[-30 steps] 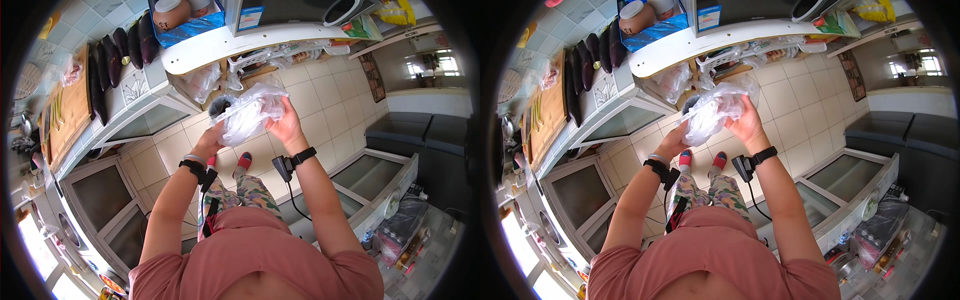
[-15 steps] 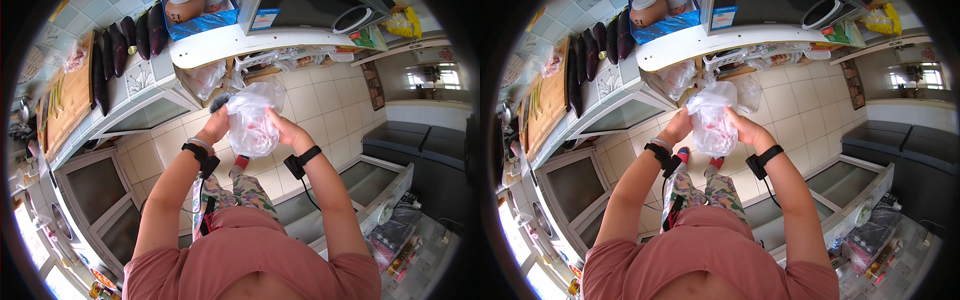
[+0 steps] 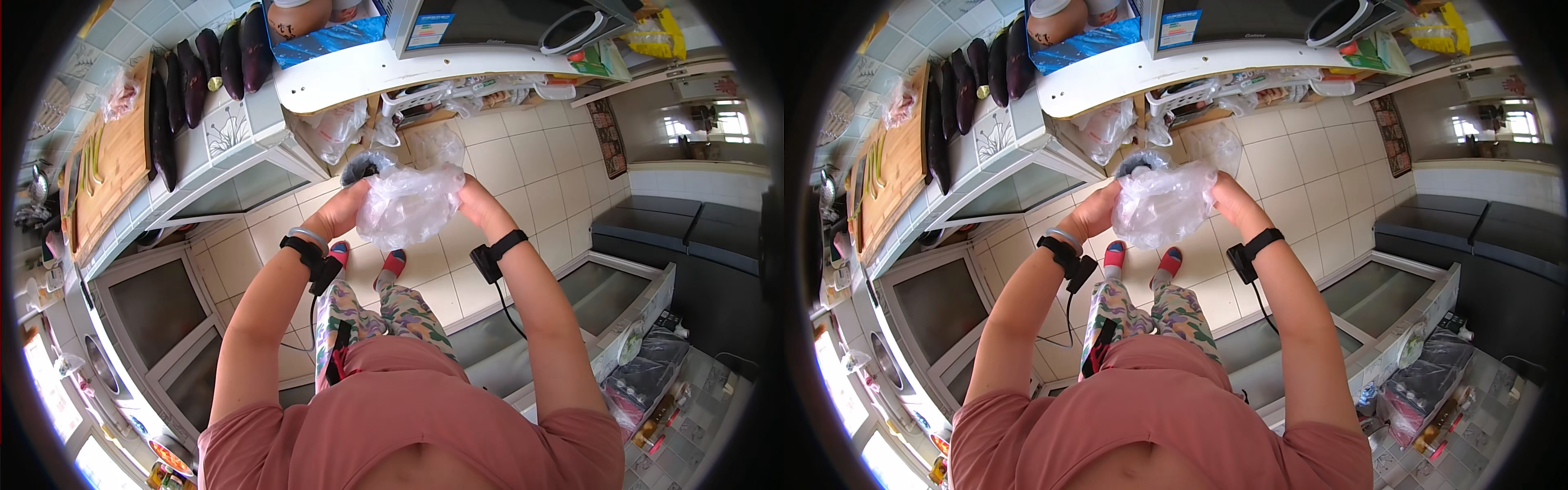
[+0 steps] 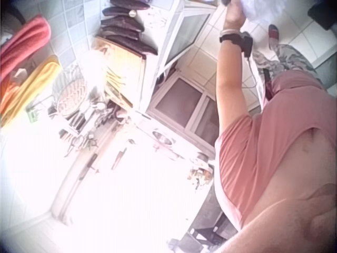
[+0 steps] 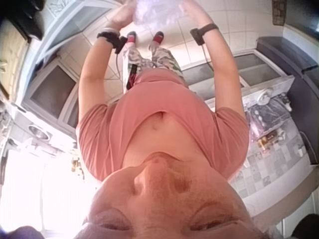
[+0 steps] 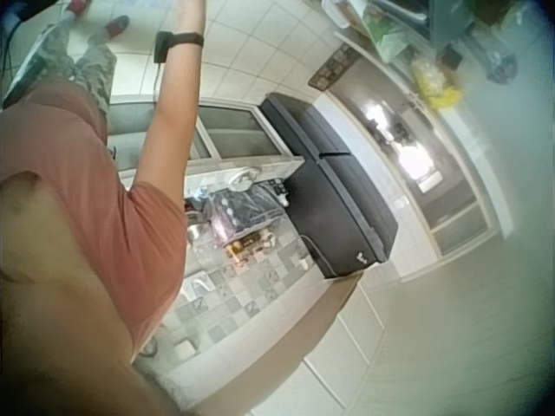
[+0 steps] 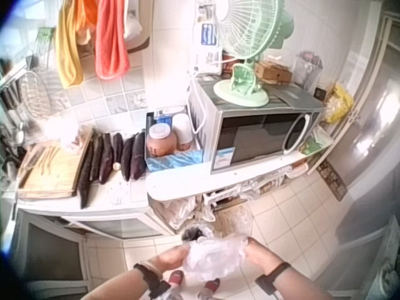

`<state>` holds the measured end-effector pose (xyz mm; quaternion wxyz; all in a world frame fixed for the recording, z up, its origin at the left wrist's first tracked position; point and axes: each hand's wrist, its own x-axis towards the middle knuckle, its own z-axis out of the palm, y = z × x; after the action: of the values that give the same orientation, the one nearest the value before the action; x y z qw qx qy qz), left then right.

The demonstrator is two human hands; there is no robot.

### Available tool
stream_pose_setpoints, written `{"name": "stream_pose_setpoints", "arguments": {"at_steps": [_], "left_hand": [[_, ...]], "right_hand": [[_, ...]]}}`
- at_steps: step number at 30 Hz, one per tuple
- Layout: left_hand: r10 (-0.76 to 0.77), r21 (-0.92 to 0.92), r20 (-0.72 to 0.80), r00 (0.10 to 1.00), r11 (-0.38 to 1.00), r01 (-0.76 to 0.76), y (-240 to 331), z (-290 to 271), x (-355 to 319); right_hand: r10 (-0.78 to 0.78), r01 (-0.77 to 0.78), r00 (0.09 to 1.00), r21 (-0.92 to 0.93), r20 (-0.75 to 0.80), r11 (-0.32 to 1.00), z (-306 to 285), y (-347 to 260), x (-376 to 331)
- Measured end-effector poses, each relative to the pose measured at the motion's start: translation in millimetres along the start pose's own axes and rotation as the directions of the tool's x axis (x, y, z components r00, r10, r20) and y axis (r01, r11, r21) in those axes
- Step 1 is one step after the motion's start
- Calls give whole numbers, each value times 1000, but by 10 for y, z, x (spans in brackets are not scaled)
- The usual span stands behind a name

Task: Remove the stems and place eggplants into a plastic bag.

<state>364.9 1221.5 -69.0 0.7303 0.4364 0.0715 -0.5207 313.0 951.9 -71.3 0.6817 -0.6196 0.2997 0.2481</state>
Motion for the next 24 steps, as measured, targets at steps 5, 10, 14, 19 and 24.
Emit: {"name": "stream_pose_setpoints", "arguments": {"at_steps": [5,10,14,19,24], "left_hand": [[-48,144,26,999,989,44,-83,-106,-12],[74,-106,211,975,993,-52,93,84,-149],[-63,180,142,988,983,37,93,73,-167],[-165,354,237,957,932,73,124,137,-116],[-271,913,156,950,407,-34,176,182,-18]], "right_hand": [[-123,81,987,331,106,940,8,-114,33],[18,-29,998,191,55,981,-126,-139,72],[-18,12,995,53,102,999,-28,-130,30],[-133,134,991,-156,19,979,12,-237,86],[-122,121,993,-175,9,977,-40,-438,84]]}}
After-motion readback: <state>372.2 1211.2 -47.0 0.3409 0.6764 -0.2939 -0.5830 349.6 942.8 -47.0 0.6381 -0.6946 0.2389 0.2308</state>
